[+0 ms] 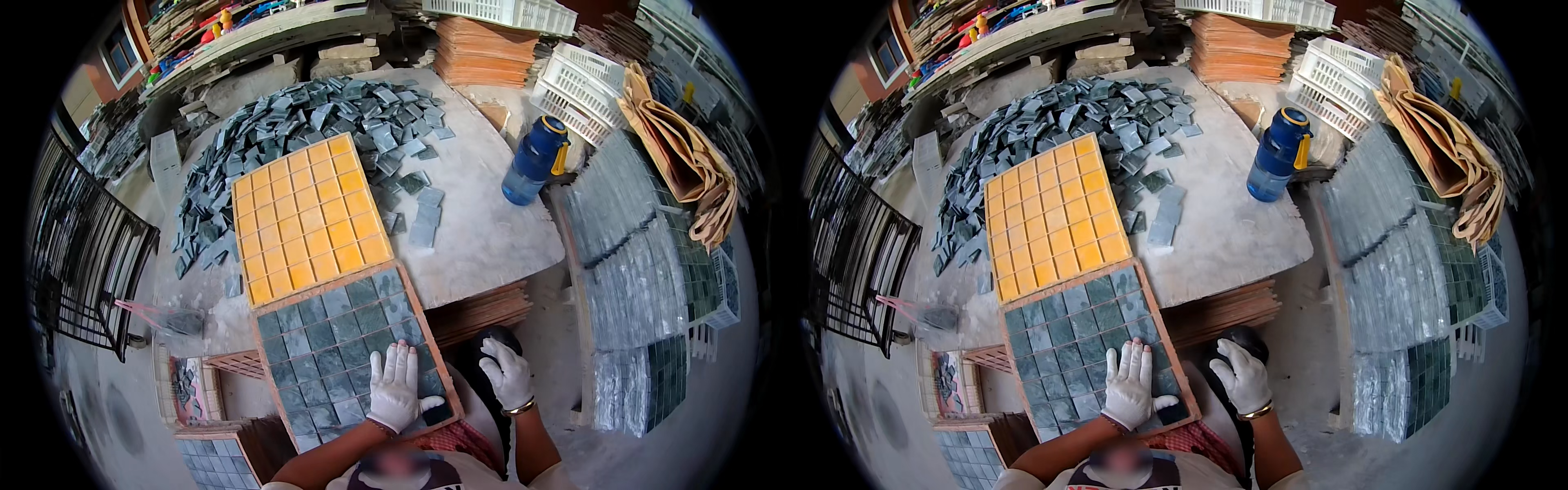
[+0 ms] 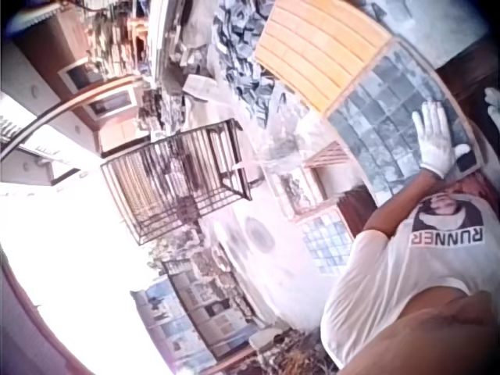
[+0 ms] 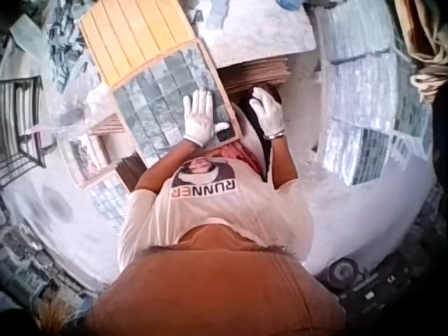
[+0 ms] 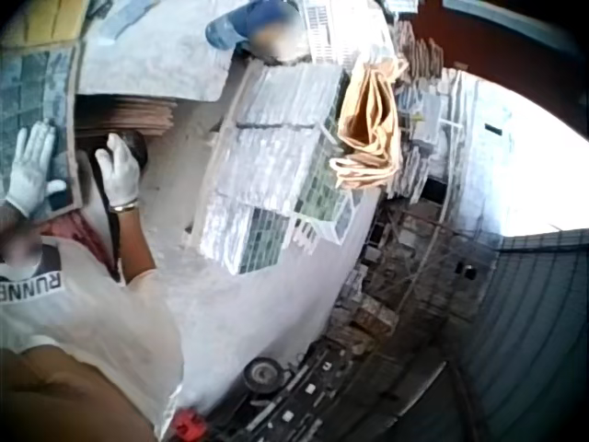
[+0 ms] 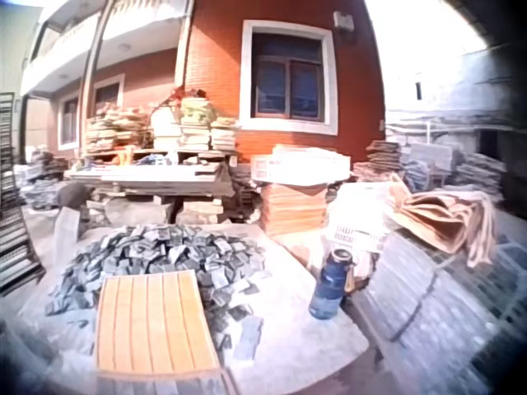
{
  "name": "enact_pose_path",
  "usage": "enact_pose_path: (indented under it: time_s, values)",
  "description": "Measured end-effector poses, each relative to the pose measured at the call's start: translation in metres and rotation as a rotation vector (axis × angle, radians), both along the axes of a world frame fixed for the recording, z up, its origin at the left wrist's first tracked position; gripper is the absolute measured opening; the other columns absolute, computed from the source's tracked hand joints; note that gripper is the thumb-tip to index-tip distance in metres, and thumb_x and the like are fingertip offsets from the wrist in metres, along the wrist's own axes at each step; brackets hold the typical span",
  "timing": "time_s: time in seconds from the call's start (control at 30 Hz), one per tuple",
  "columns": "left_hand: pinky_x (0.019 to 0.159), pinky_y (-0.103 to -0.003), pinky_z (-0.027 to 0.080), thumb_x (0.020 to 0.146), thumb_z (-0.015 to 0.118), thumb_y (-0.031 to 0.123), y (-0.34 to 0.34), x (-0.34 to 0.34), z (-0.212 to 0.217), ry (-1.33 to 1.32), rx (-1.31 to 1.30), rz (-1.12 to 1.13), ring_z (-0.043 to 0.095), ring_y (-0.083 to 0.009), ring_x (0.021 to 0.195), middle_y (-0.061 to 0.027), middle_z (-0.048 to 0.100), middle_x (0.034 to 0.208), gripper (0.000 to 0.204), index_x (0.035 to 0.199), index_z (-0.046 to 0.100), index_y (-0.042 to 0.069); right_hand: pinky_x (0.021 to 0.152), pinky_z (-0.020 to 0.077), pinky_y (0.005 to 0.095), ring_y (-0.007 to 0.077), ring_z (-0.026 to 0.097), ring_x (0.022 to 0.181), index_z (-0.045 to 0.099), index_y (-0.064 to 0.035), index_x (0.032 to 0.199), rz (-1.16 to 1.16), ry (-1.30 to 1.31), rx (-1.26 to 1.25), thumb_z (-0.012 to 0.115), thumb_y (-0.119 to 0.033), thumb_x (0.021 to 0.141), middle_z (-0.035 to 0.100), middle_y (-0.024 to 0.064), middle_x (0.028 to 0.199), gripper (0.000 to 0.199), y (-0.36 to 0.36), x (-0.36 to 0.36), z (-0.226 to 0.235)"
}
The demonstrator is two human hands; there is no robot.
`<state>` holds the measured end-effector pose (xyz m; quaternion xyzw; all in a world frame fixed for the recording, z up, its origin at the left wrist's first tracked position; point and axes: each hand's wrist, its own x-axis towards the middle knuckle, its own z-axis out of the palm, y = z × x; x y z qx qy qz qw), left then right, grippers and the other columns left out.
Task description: The person places small square tiles into a yellow grid frame, then flips the frame to reveal the assembled tile sheet. They repeat this process with a second frame, filling it with tiles from a large pile on the table.
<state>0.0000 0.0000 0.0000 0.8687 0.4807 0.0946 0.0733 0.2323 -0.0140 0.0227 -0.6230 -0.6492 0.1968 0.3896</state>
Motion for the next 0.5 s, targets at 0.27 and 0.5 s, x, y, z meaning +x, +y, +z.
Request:
enact_pose_path:
  time_s: [0.27, 0.5]
  values:
    - [0.109, -0.058, 0.016, 0.076, 0.048, 0.068, 0.011, 0.025, 0.009, -0.107, -0.013, -0.112, 0.031, -0.039, 0.134, -0.0252, 0.034, 0.143, 0.093, 0.136, 0.039, -0.004, 0.077, 0.0533, 0.0353, 0.03, 0.067, 0.089, 0.058, 0.0043, 0.11, 0.044, -0.018, 0.064, 0.068, -0.015, 0.083, 0.066, 0.0194, 0.102, 0.035, 0.009, -0.002, 0.01]
    - [0.109, -0.056, 0.018, 0.072, 0.056, 0.061, -0.032, 0.031, 0.004, -0.135, -0.101, -0.266, 0.032, -0.0345, 0.135, -0.0208, 0.036, 0.144, 0.09, 0.136, 0.041, -0.001, 0.077, 0.0532, 0.0359, 0.0299, 0.067, 0.088, 0.059, 0.0031, 0.11, 0.026, -0.054, 0.009, 0.067, -0.015, 0.083, 0.066, 0.0189, 0.102, 0.034, 0.004, -0.008, 0.011]
